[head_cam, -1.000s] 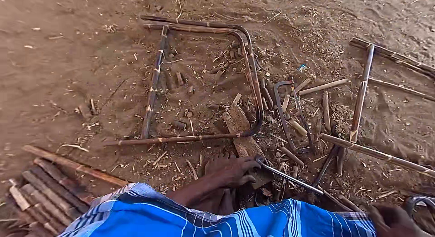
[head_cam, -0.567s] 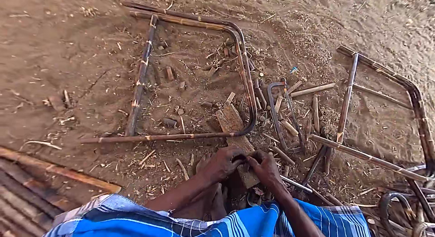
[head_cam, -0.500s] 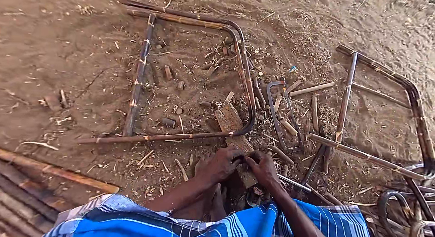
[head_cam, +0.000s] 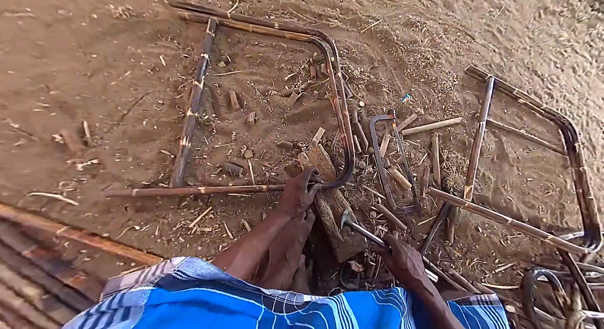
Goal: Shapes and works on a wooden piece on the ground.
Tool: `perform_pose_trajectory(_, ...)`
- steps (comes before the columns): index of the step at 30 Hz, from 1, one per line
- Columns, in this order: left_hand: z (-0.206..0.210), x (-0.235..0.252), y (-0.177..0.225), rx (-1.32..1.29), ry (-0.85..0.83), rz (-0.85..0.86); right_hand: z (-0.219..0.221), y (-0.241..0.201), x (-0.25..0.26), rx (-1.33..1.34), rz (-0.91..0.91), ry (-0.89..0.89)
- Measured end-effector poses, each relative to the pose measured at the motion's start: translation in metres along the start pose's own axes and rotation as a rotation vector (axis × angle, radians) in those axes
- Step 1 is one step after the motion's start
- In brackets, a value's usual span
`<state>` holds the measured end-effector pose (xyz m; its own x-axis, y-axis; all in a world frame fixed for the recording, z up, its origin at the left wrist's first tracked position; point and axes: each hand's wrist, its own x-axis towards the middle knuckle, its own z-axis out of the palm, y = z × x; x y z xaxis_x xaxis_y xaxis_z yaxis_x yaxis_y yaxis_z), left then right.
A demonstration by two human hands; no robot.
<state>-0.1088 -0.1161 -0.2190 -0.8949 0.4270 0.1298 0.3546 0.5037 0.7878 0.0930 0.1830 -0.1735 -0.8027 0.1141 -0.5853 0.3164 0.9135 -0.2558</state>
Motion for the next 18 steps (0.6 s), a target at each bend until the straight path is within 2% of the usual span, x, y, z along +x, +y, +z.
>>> perform_pose_trajectory(4, -0.001, -0.005, -0.003, 0.024, -0.017, 0.044, 0.000, -0.021, -0.013, 0.504, -0.171, 0.090)
perform_pose_trajectory(6, -0.002, -0.006, -0.001, 0.051, -0.024, 0.053, 0.003, -0.038, -0.009, 0.663, -0.235, 0.140)
perform_pose_trajectory(12, 0.002, -0.011, -0.003, 0.161, 0.016, 0.162, 0.010, -0.081, 0.004, 0.442, -0.209, 0.333)
perform_pose_trajectory(16, 0.002, -0.012, -0.003, 0.199, 0.019, 0.191, 0.013, -0.085, 0.010, 0.355, -0.156, 0.240)
perform_pose_trajectory(18, 0.001, -0.011, -0.002, 0.200, 0.022, 0.207, 0.016, -0.085, 0.011, 0.352, -0.197, 0.308)
